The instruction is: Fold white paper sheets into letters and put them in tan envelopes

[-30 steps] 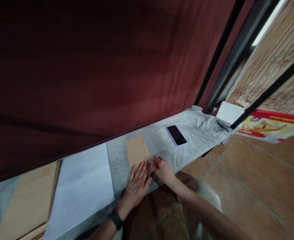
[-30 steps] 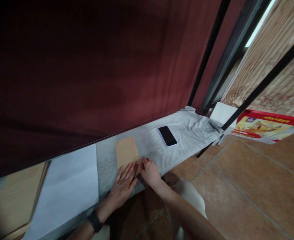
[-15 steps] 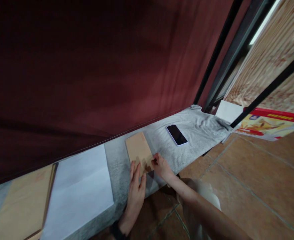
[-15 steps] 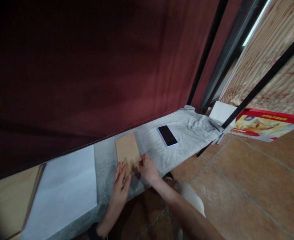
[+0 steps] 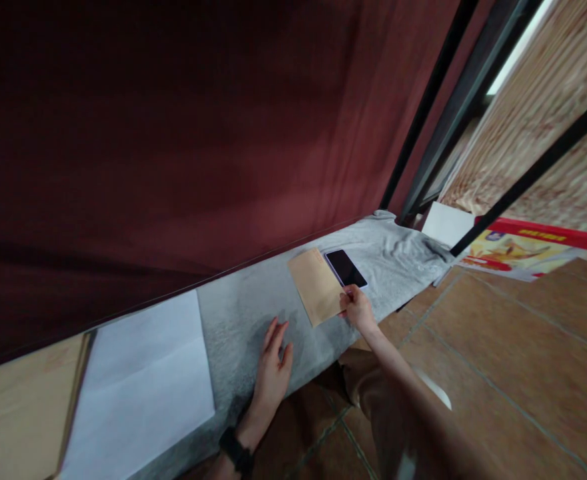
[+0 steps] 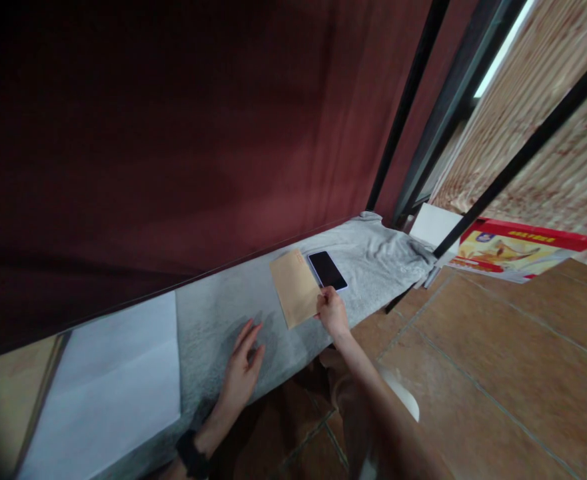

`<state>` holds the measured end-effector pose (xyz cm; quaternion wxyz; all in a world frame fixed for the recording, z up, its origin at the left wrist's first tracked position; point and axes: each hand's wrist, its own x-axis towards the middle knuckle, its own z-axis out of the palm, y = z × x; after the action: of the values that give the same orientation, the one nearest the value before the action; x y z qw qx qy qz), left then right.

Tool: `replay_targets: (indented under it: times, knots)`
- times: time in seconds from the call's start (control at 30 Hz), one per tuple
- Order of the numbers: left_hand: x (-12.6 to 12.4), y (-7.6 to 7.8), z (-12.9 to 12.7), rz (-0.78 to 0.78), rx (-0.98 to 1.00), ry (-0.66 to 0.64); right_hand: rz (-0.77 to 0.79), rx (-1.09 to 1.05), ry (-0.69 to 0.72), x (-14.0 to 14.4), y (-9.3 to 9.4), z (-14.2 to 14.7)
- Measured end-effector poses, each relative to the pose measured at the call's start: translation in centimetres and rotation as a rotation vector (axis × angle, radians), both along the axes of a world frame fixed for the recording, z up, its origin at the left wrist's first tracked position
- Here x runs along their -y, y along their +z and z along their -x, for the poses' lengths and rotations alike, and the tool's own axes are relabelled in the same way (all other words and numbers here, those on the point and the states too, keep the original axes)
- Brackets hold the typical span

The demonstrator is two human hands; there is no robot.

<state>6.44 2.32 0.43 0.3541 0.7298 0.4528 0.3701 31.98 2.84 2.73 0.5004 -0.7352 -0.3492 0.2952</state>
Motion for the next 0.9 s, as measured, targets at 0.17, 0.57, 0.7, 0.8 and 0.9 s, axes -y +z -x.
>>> replay_targets:
  times: [0.17, 0.57, 0.7, 0.8, 0.9]
  knots:
    - [0.1, 0.4, -0.2, -0.046, -0.061, -0.017, 0.041, 0.121, -0.007, -0.4, 0.2, 0.5]
    - [0.1, 0.9, -0.2, -0.096, -0.114, -0.044, 0.079, 0.995, 0.164, 0.8, 1.8, 4.4]
    - [0.1, 0.6, -0.2, -0.122, -0.145, -0.055, -0.026, 1.002, 0.44, 0.9, 0.6, 7.4]
    - [0.1, 0.6, -0.2, -0.14, -0.163, -0.072, 0.017, 1.004, 0.466, 0.7, -0.1, 8.5]
    - [0.3, 0.6, -0.2, -0.148, -0.175, -0.085, 0.094, 0.986, 0.407, 0.2, -0.5, 8.5]
